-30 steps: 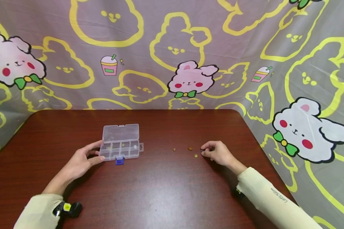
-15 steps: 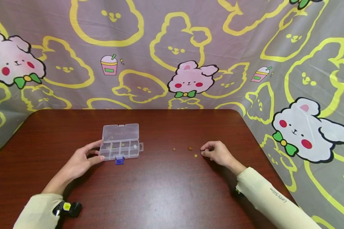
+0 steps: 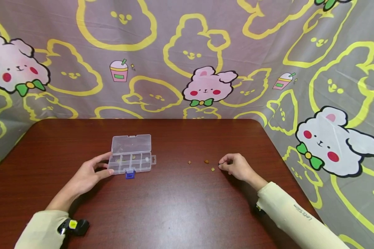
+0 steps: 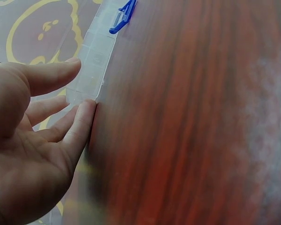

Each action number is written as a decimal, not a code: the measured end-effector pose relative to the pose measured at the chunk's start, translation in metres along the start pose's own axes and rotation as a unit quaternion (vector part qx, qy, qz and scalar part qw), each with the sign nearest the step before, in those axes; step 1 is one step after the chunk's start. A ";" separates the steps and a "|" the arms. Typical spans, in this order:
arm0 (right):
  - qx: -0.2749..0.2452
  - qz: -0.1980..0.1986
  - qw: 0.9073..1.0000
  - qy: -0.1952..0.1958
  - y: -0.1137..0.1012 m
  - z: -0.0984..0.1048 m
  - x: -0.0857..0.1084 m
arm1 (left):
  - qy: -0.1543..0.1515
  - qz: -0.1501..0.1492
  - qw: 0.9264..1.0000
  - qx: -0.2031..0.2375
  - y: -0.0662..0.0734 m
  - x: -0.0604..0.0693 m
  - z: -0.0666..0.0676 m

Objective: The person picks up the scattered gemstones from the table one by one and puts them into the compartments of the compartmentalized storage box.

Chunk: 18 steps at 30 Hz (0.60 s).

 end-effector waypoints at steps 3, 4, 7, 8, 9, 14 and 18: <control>-0.003 0.000 1.000 0.000 0.000 0.000 0.000 | -0.001 -0.001 1.000 0.002 0.000 0.000 0.000; -0.003 0.000 1.000 0.000 0.000 0.000 0.000 | -0.001 -0.001 1.000 0.002 0.000 0.000 0.000; -0.004 -0.005 1.000 0.001 0.000 0.001 0.001 | -0.001 0.000 1.000 0.002 0.000 0.000 0.000; -0.004 -0.008 1.000 0.003 0.000 0.001 0.001 | -0.001 0.000 1.000 0.002 0.000 0.000 0.000; -0.002 -0.009 1.000 0.003 0.001 0.001 0.001 | 0.000 0.001 1.000 0.002 0.000 0.000 0.000; 0.000 -0.009 1.000 0.013 0.000 0.003 0.002 | 0.000 0.003 1.000 0.003 0.000 0.000 0.000; -0.011 -0.001 1.000 0.021 -0.004 0.004 0.002 | -0.001 0.007 1.000 0.002 -0.001 0.001 -0.001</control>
Point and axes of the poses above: each hand's wrist, its own x-axis away from the middle knuckle, its own z-axis out of the back of the hand, y = z × x, the point moved 10 cm from there along -x, towards the middle knuckle, and after that the axes turned 15 degrees about -y, right-handed, at the moved point
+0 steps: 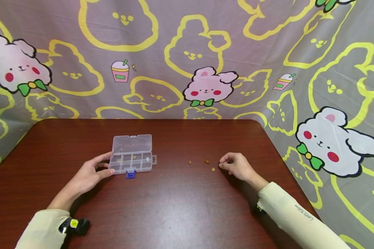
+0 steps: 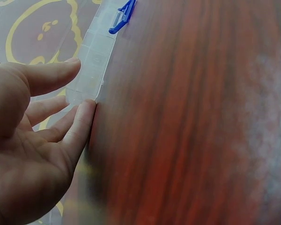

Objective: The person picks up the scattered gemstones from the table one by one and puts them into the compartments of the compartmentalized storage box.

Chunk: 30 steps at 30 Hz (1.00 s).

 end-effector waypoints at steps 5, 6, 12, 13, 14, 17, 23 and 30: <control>-0.021 0.009 1.000 -0.002 -0.006 -0.003 0.000 | 0.000 0.003 1.000 0.000 0.000 0.000 0.000; -0.024 0.011 1.000 -0.004 -0.008 -0.004 0.000 | 0.000 0.002 1.000 0.000 0.000 0.000 0.000; -0.031 0.018 0.999 -0.009 -0.017 -0.012 -0.001 | 0.001 0.002 1.000 0.001 0.001 0.000 0.000; -0.031 0.020 0.999 -0.011 -0.019 -0.014 -0.002 | 0.001 0.001 1.000 0.002 0.001 0.000 0.000; -0.033 0.024 0.999 -0.012 -0.021 -0.015 -0.002 | 0.002 0.000 1.000 0.003 0.001 0.000 0.000; -0.043 0.034 0.998 -0.017 -0.027 -0.021 -0.004 | 0.002 -0.003 1.000 0.004 0.001 0.000 0.001; -0.057 0.045 0.997 -0.022 -0.039 -0.033 -0.009 | 0.002 -0.005 1.000 0.004 0.001 0.000 0.001; -0.064 0.056 0.996 -0.034 -0.056 -0.048 -0.016 | 0.002 -0.005 1.000 0.004 0.002 0.000 0.001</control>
Point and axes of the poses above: each hand's wrist, its own x-axis away from the middle knuckle, its own z-axis out of the back of the hand, y = z × x, the point moved 10 cm from there along -x, towards the middle knuckle, and after that the axes turned 15 degrees about -y, right-handed, at the moved point
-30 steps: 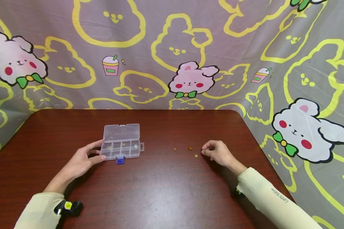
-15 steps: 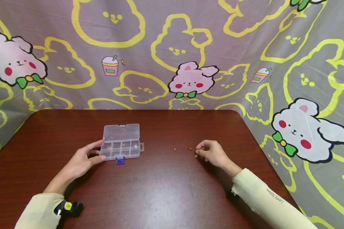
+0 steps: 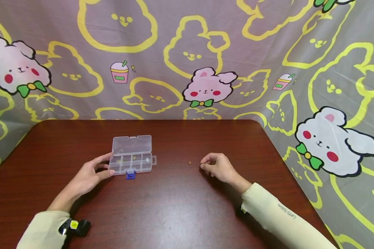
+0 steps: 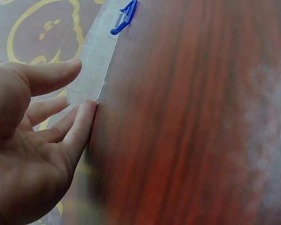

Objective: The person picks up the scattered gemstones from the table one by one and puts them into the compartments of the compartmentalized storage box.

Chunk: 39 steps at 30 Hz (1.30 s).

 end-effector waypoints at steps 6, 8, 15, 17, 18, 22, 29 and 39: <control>-0.006 0.015 1.000 -0.012 -0.010 -0.017 -0.009 | 0.000 0.001 1.000 0.005 -0.001 0.000 0.000; -0.011 0.020 1.000 -0.016 -0.013 -0.022 -0.012 | 0.000 0.003 1.000 0.003 -0.001 0.000 0.000; -0.026 0.031 0.999 -0.030 -0.028 -0.042 -0.023 | 0.001 0.007 1.000 0.001 -0.001 0.001 -0.001; -0.027 0.036 0.998 -0.033 -0.032 -0.048 -0.027 | 0.001 0.007 1.000 0.004 -0.002 0.001 -0.001; -0.027 0.038 0.998 -0.035 -0.034 -0.051 -0.028 | 0.001 0.007 1.000 0.005 -0.002 0.001 -0.001; -0.028 0.049 0.997 -0.043 -0.043 -0.060 -0.035 | 0.000 0.006 1.000 0.006 -0.003 0.001 -0.001; -0.031 0.063 0.996 -0.056 -0.057 -0.076 -0.045 | -0.001 0.008 1.000 0.000 -0.002 0.000 -0.002; -0.040 0.071 0.995 -0.057 -0.076 -0.097 -0.061 | 0.000 0.011 1.000 0.000 0.000 0.000 -0.001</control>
Point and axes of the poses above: each hand's wrist, its own x-axis away from the middle knuckle, its own z-axis out of the back of the hand, y = z × x, the point moved 10 cm from there along -x, towards the middle knuckle, and after that the axes turned 15 degrees about -y, right-handed, at the moved point
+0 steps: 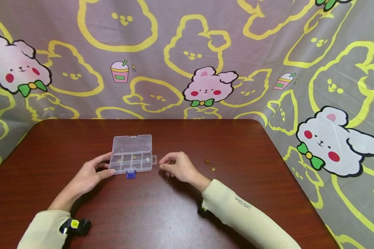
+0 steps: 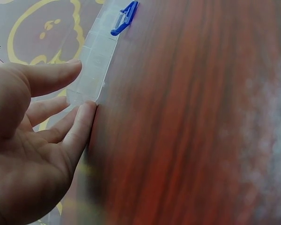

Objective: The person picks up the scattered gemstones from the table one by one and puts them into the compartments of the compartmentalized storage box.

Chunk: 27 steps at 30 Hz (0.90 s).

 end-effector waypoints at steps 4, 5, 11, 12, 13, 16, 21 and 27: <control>-0.004 0.005 1.000 -0.003 -0.005 -0.008 -0.007 | 0.001 -0.005 1.000 0.002 0.000 0.000 0.000; -0.004 0.008 1.000 -0.004 -0.007 -0.010 -0.009 | 0.001 -0.007 1.000 0.003 0.000 0.000 0.000; -0.010 0.024 1.000 -0.005 -0.014 -0.017 -0.020 | 0.002 -0.012 1.000 0.006 0.002 0.000 0.000; -0.012 0.025 1.000 -0.004 -0.015 -0.017 -0.021 | 0.002 -0.012 1.000 0.006 0.002 0.000 0.000; -0.012 0.026 1.000 -0.002 -0.016 -0.018 -0.023 | 0.002 -0.011 1.000 0.007 0.001 -0.001 0.000; -0.019 0.026 0.999 -0.004 -0.017 -0.022 -0.027 | 0.003 -0.011 1.000 0.006 0.001 -0.001 0.000; -0.022 0.024 0.999 -0.005 -0.022 -0.030 -0.033 | 0.004 -0.014 1.000 0.007 0.001 -0.001 0.000; -0.024 0.021 0.999 -0.005 -0.029 -0.039 -0.040 | 0.003 -0.016 1.000 0.010 0.002 -0.001 0.000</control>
Point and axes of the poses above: each hand's wrist, its own x-axis away from the middle knuckle, its own z-axis out of the back of the hand, y = z × x, the point moved 10 cm from there along -x, towards the middle knuckle, and after that the axes turned 15 degrees about -y, right-handed, at the moved point
